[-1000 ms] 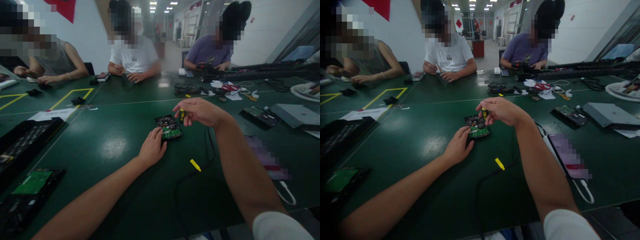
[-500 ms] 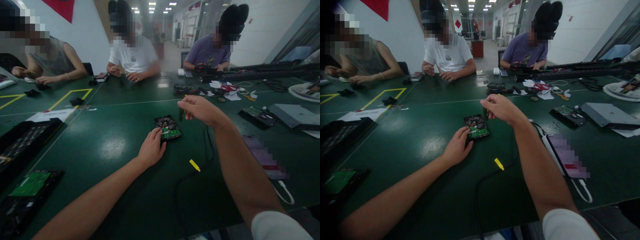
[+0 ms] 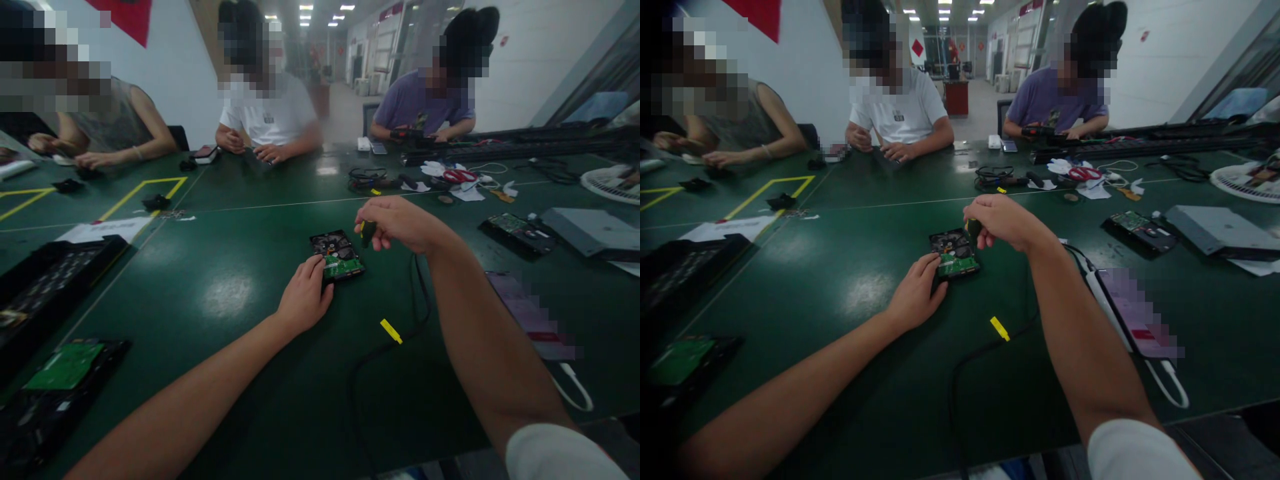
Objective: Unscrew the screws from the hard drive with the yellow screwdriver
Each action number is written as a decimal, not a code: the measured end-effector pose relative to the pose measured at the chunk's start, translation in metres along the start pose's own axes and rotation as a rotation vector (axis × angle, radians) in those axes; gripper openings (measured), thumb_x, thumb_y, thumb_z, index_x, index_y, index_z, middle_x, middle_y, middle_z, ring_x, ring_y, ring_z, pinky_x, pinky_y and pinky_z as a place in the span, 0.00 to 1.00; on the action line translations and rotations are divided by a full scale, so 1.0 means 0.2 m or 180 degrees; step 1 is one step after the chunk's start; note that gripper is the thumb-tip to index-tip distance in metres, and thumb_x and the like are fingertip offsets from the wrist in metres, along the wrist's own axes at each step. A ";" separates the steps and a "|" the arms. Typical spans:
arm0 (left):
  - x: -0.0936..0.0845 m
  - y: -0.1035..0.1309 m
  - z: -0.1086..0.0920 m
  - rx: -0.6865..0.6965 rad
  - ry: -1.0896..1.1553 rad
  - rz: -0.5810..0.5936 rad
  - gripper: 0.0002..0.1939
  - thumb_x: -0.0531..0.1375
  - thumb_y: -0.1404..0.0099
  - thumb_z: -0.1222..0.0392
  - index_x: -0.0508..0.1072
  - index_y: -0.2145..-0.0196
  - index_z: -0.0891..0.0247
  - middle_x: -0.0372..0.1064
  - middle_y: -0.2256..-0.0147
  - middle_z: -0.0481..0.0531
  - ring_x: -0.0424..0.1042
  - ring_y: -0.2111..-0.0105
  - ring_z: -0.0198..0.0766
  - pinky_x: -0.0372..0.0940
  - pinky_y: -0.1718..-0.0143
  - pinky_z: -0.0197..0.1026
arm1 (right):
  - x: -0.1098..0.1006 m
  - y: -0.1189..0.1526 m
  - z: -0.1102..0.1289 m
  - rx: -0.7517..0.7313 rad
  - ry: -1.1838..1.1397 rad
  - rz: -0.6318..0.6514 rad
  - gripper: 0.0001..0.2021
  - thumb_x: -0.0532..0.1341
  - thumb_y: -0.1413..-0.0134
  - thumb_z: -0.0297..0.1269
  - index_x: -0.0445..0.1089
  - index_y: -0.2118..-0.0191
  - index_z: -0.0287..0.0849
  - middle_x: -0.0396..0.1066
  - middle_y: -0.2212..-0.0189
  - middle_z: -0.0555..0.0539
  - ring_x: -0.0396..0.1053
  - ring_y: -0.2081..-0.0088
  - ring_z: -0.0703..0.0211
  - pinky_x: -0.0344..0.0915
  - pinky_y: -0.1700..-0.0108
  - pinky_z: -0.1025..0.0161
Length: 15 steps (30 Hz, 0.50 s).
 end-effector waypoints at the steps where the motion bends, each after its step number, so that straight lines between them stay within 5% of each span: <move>1: 0.00 0.00 0.00 -0.0008 -0.0007 0.0005 0.26 0.56 0.26 0.56 0.60 0.35 0.69 0.60 0.36 0.68 0.63 0.35 0.57 0.64 0.33 0.61 | 0.02 0.00 0.00 -0.0007 -0.0144 0.0134 0.09 0.60 0.31 0.36 0.74 0.65 0.40 0.81 0.67 0.45 0.70 0.81 0.66 0.62 0.84 0.70; 4: -0.01 0.00 -0.01 -0.0007 -0.0024 0.0005 0.27 0.56 0.26 0.56 0.60 0.35 0.70 0.60 0.35 0.69 0.63 0.35 0.58 0.63 0.33 0.60 | 0.08 0.00 0.00 0.0011 -0.0518 0.0529 0.12 0.60 0.29 0.40 0.76 0.61 0.38 0.82 0.58 0.40 0.73 0.79 0.65 0.67 0.82 0.70; 8: -0.01 0.00 -0.01 0.0007 -0.0001 0.0016 0.26 0.56 0.26 0.57 0.60 0.35 0.70 0.60 0.36 0.69 0.63 0.36 0.58 0.63 0.33 0.60 | 0.14 0.01 -0.01 0.0044 -0.0982 0.0851 0.13 0.60 0.27 0.42 0.76 0.59 0.38 0.81 0.58 0.40 0.77 0.74 0.62 0.75 0.73 0.68; 15: -0.01 0.00 -0.01 -0.0001 0.0089 -0.0018 0.27 0.56 0.27 0.56 0.60 0.34 0.65 0.60 0.35 0.67 0.64 0.36 0.58 0.65 0.34 0.63 | 0.12 -0.01 -0.02 -0.0067 -0.0911 0.0669 0.10 0.66 0.32 0.44 0.71 0.59 0.42 0.79 0.63 0.45 0.78 0.70 0.62 0.76 0.68 0.67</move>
Point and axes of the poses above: each hand's wrist, its own y-axis away from the middle knuckle, its own x-axis out of the palm, z = x × y, the point moved 9 cm from there along -y, towards the middle knuckle
